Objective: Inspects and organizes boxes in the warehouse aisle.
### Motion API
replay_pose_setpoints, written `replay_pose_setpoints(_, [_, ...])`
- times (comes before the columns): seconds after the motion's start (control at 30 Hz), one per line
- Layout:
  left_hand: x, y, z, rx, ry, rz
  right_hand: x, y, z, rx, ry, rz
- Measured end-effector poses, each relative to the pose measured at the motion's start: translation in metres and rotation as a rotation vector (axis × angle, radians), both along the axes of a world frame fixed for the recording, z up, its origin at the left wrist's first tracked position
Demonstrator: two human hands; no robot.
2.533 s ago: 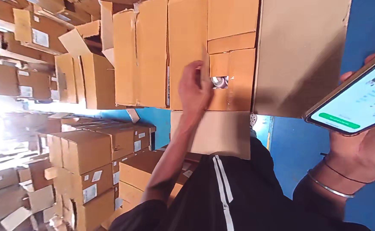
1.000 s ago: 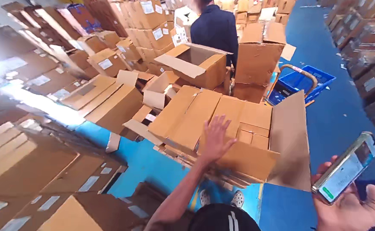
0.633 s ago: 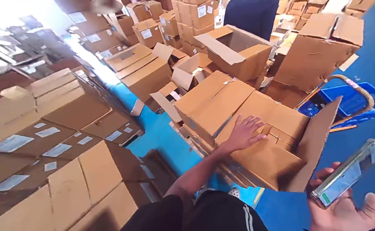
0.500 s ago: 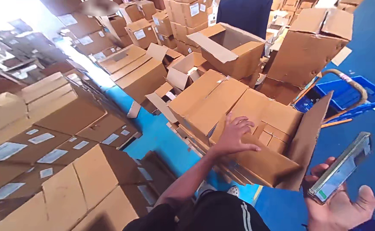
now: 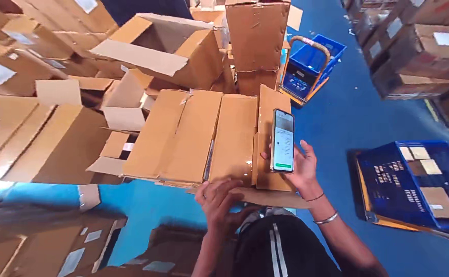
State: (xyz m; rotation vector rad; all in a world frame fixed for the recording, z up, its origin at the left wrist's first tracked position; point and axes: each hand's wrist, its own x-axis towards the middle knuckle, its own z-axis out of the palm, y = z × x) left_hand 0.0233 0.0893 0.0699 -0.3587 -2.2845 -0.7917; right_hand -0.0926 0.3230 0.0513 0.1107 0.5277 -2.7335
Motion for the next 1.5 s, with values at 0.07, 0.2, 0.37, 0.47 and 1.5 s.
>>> replay_pose_setpoints(0.07, [-0.020,0.002,0.000,-0.002,0.032,0.006,0.002,0.002,0.002,0.013,-0.008,-0.033])
replay_pose_setpoints(0.2, [-0.073,0.006,-0.009,-0.070,-0.036,0.060,0.008,0.044,0.016,0.159,0.069,-0.212])
replay_pose_setpoints(0.37, [-0.103,0.016,-0.022,-0.090,-0.269,0.090,0.019,0.126,0.033,0.149,0.147,-0.385])
replay_pose_setpoints(0.47, [-0.083,0.026,-0.003,-0.092,-0.212,0.148,0.023,0.181,0.028,0.203,0.207,-0.471])
replay_pose_setpoints(1.5, [-0.185,0.165,0.020,-0.457,-1.059,0.576,-0.261,0.453,-0.068,0.306,0.168,-0.056])
